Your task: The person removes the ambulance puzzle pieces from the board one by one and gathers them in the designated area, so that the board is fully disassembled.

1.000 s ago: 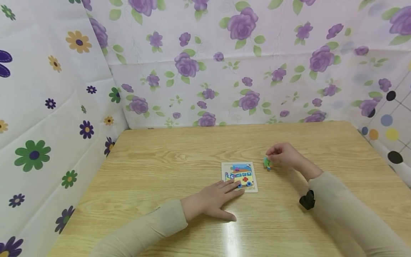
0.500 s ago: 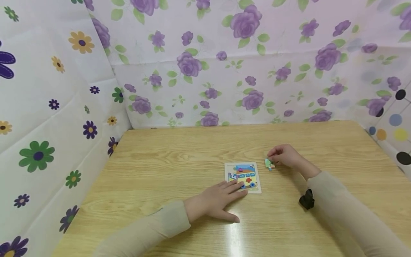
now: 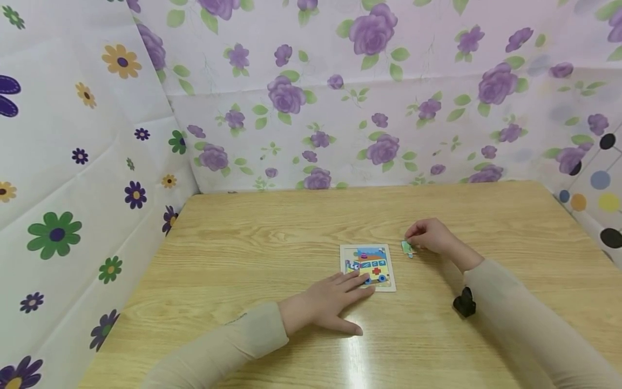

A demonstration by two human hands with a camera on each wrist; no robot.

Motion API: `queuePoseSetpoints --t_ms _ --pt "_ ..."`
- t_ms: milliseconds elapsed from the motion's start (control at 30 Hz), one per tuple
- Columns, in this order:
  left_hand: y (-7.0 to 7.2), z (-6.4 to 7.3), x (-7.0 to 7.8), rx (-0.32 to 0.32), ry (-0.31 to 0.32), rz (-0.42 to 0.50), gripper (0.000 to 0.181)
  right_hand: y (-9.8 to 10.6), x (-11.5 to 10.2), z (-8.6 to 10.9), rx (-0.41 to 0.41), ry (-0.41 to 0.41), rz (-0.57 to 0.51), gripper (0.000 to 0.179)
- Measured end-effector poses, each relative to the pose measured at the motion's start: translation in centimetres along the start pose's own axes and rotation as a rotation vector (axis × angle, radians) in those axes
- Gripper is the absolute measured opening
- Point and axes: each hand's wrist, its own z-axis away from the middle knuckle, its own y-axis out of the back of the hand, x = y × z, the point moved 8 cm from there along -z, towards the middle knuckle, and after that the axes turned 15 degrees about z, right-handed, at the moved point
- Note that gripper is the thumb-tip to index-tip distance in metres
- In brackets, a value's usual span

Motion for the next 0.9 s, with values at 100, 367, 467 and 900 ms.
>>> queuePoseSetpoints --t_ms 100,367,467,900 --pt "0.1 0.0 0.1 0.003 0.000 -0.003 0.083 0.0 0.1 0.1 0.003 -0.005 0.014 0.014" --pt "0.1 0.1 0.2 0.004 -0.008 -0.011 0.083 0.6 -0.7 0.4 0.021 0.019 0.083 0.016" --pt "0.1 0.1 0.2 0.003 -0.005 -0.011 0.083 0.9 -1.3 0.4 0.031 0.033 0.115 0.019" --pt "0.0 0.0 0.1 -0.003 0.012 -0.017 0.083 1.0 -5.4 1.1 0.072 0.172 0.182 0.018"
